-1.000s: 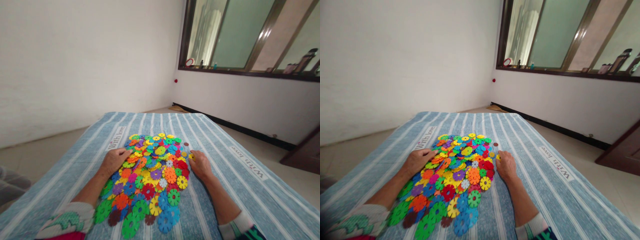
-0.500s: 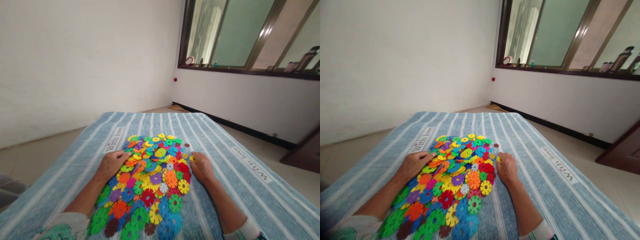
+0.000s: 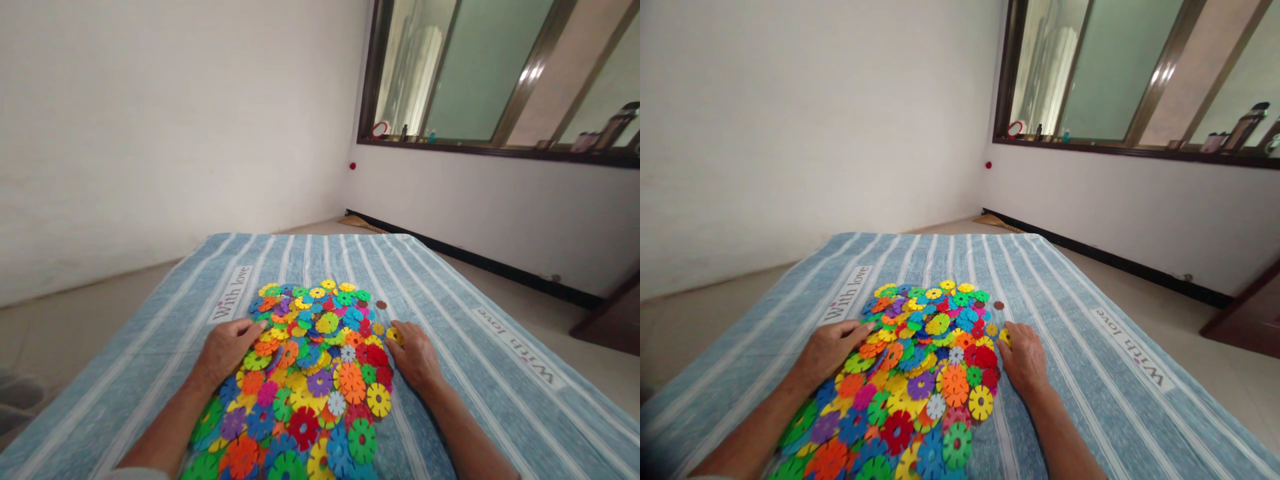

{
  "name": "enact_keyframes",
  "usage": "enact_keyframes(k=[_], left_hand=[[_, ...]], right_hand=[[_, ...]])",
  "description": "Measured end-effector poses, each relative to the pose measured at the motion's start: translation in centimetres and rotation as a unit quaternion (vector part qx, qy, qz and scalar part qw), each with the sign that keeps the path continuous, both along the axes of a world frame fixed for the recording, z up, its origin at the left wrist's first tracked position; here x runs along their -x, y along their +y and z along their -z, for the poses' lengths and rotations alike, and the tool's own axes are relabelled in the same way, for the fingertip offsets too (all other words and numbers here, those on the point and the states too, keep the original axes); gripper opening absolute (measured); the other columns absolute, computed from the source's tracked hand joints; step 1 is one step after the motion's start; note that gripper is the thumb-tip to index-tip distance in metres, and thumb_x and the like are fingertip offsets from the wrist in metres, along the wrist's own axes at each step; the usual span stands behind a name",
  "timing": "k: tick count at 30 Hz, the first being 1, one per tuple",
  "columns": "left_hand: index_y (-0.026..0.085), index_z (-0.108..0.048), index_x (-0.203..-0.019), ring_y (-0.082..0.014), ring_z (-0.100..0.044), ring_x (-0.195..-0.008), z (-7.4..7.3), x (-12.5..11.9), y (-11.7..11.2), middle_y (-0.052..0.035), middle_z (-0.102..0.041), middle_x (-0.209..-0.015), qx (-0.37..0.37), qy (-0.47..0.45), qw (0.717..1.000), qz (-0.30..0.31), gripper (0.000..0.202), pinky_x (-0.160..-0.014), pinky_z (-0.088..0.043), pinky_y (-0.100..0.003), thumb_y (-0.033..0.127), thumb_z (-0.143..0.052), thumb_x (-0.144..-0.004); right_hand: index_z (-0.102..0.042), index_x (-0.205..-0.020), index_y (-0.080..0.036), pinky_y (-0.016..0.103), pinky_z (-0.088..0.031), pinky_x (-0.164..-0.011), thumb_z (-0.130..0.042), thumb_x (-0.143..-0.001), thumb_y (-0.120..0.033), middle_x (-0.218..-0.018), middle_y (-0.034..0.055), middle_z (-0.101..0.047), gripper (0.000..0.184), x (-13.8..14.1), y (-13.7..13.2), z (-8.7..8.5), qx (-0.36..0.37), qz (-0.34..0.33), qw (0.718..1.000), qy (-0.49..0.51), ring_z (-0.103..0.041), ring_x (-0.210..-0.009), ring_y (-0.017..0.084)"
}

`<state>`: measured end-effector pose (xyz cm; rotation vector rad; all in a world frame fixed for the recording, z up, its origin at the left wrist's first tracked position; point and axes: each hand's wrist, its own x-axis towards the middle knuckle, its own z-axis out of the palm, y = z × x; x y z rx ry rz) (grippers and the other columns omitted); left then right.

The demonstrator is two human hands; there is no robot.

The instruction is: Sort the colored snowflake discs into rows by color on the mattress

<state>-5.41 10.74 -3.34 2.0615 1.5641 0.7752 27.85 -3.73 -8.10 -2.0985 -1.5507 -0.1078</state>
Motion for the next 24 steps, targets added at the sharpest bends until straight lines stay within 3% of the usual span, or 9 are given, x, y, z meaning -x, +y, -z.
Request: enact_keyframes(k=[8,16,20,24], left_hand=[[0.019,-0.044,-0.049,-0.0119,-0.04,-0.052,-0.1,0.1,-0.2,0.0038,-0.038,-0.049,0.017,-0.014,1.0,-0.001,0.045,-0.052,-0.029,-0.023,0.059,-0.047,-0.068],[0.019,-0.041,-0.049,-0.0119,-0.038,-0.053,0.3,0.2,-0.4,0.0039,-0.036,-0.049,0.021,-0.044,0.999,-0.003,0.043,-0.051,-0.028,-0.023,0.058,-0.047,-0.069],[0.019,-0.042,-0.049,-0.0118,-0.038,-0.053,0.5,0.3,-0.3,0.0042,-0.036,-0.05,0.022,-0.055,0.998,-0.003,0.043,-0.053,-0.028,-0.023,0.057,-0.049,-0.067],[0.019,-0.042,-0.049,-0.0119,-0.037,-0.053,0.5,0.3,-0.2,0.0044,-0.035,-0.049,0.026,-0.067,0.997,-0.007,0.043,-0.052,-0.028,-0.023,0.058,-0.049,-0.066]], right_hand=[[-0.065,-0.111,-0.015,0.035,-0.045,-0.089,-0.055,-0.086,-0.03,-0.11,0.012,-0.066,0.031,0.6,1.3,-0.6,-0.005,-0.007,1.0,0.013,-0.06,-0.103,0.026],[-0.065,-0.114,-0.018,0.032,-0.045,-0.092,-0.053,-0.089,-0.017,-0.117,0.0086,-0.065,0.028,0.8,11.1,-4.2,0.038,-0.107,0.993,0.011,-0.06,-0.107,0.021],[-0.061,-0.117,-0.016,0.043,-0.043,-0.097,-0.057,-0.092,-0.019,-0.123,0.0087,-0.061,0.025,1.1,15.0,-4.6,0.07,-0.168,0.983,0.007,-0.057,-0.112,0.022],[-0.063,-0.11,-0.016,0.044,-0.046,-0.093,-0.058,-0.093,-0.025,-0.118,0.0071,-0.062,0.019,0.9,16.4,-4.4,0.114,-0.228,0.967,-0.005,-0.059,-0.107,0.022]])
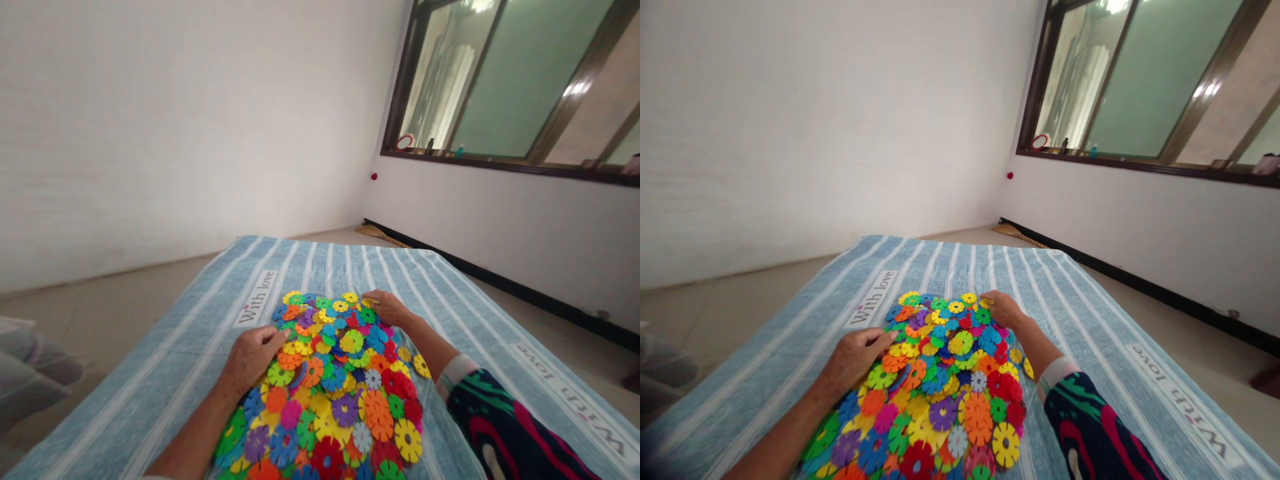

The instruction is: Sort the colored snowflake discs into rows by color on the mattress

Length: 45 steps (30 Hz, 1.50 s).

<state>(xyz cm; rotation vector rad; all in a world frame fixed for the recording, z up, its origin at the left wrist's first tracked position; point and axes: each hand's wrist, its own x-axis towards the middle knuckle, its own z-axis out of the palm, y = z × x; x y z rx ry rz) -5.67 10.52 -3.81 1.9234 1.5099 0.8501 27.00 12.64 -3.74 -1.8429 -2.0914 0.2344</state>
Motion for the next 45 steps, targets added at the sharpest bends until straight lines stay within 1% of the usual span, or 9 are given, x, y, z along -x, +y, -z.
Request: enact_keyframes(k=[3,7,16,22,30,35,39,42,45], left_hand=[[0.019,-0.041,-0.048,-0.0118,-0.037,-0.052,0.0,0.0,-0.1,0.0043,-0.035,-0.049,0.001,0.001,1.0,-0.002,0.044,-0.051,-0.027,-0.023,0.059,-0.049,-0.066],[0.019,-0.041,-0.049,-0.0116,-0.037,-0.052,0.0,0.0,-0.1,0.0044,-0.035,-0.049,0.006,0.001,1.0,-0.002,0.044,-0.051,-0.027,-0.023,0.059,-0.048,-0.066],[0.019,-0.042,-0.049,-0.0117,-0.037,-0.052,0.2,0.1,0.1,0.0043,-0.035,-0.049,0.004,0.004,1.0,-0.002,0.044,-0.05,-0.027,-0.023,0.059,-0.049,-0.067],[0.019,-0.043,-0.049,-0.0116,-0.038,-0.051,0.1,0.1,0.1,0.0041,-0.037,-0.048,0.003,0.007,1.0,-0.003,0.044,-0.051,-0.029,-0.023,0.059,-0.049,-0.067],[0.019,-0.043,-0.049,-0.0118,-0.039,-0.051,0.1,0.1,0.3,0.0035,-0.038,-0.048,0.014,0.021,1.0,-0.003,0.047,-0.051,-0.029,-0.023,0.063,-0.047,-0.067],[0.019,-0.045,-0.049,-0.0125,-0.04,-0.051,0.2,0.2,0.6,0.0032,-0.04,-0.048,0.011,0.028,1.0,-0.008,0.048,-0.05,-0.029,-0.023,0.064,-0.048,-0.065],[0.019,-0.047,-0.05,-0.0132,-0.042,-0.051,0.0,0.2,0.6,0.0028,-0.043,-0.048,0.018,0.033,0.999,-0.016,0.049,-0.049,-0.031,-0.023,0.065,-0.047,-0.066],[0.019,-0.048,-0.05,-0.0136,-0.045,-0.052,-0.3,0.2,0.5,0.0026,-0.046,-0.049,0.024,0.039,0.999,-0.016,0.048,-0.049,-0.033,-0.022,0.063,-0.046,-0.069],[0.019,-0.049,-0.049,-0.0138,-0.046,-0.051,-0.4,0.3,0.5,0.0029,-0.047,-0.047,0.022,0.04,0.999,-0.02,0.047,-0.047,-0.034,-0.021,0.062,-0.049,-0.068]], right_hand=[[-0.063,-0.106,-0.015,0.044,-0.047,-0.09,-0.058,-0.093,-0.026,-0.11,0.0059,-0.064,0.017,-0.7,0.0,0.3,0.019,-0.015,1.0,-0.014,-0.06,-0.103,0.021],[-0.063,-0.107,-0.015,0.044,-0.047,-0.09,-0.058,-0.093,-0.027,-0.11,0.0062,-0.063,0.018,-1.5,-0.3,0.6,0.018,-0.001,1.0,-0.025,-0.06,-0.101,0.021],[-0.063,-0.094,-0.014,0.038,-0.05,-0.081,-0.056,-0.094,-0.034,-0.095,0.0028,-0.065,0.021,-1.4,0.0,-0.2,0.022,0.02,0.999,-0.034,-0.062,-0.087,0.019],[-0.062,-0.099,-0.015,0.038,-0.051,-0.08,-0.056,-0.094,-0.033,-0.099,0.0043,-0.064,0.02,-1.0,0.3,0.1,0.012,0.052,0.998,-0.045,-0.062,-0.088,0.018],[-0.061,-0.111,-0.016,0.041,-0.051,-0.086,-0.057,-0.094,-0.03,-0.113,0.0064,-0.062,0.022,-1.6,0.9,0.6,-0.019,0.066,0.997,-0.031,-0.061,-0.1,0.021],[-0.059,-0.116,-0.017,0.044,-0.049,-0.089,-0.056,-0.095,-0.029,-0.119,0.0076,-0.06,0.025,-4.3,1.1,0.4,-0.046,0.126,0.99,-0.045,-0.06,-0.104,0.022],[-0.058,-0.118,-0.018,0.045,-0.048,-0.09,-0.056,-0.095,-0.03,-0.12,0.0084,-0.058,0.026,-7.6,-0.3,0.6,-0.047,0.196,0.977,-0.067,-0.059,-0.106,0.023],[-0.06,-0.113,-0.016,0.044,-0.05,-0.087,-0.057,-0.094,-0.031,-0.114,0.0072,-0.061,0.024,-9.2,-2.0,1.2,-0.027,0.195,0.978,-0.073,-0.06,-0.101,0.023],[-0.059,-0.116,-0.017,0.044,-0.048,-0.09,-0.057,-0.094,-0.032,-0.119,0.0075,-0.059,0.027,-9.9,-3.1,1.7,-0.024,0.183,0.98,-0.068,-0.059,-0.105,0.023]])
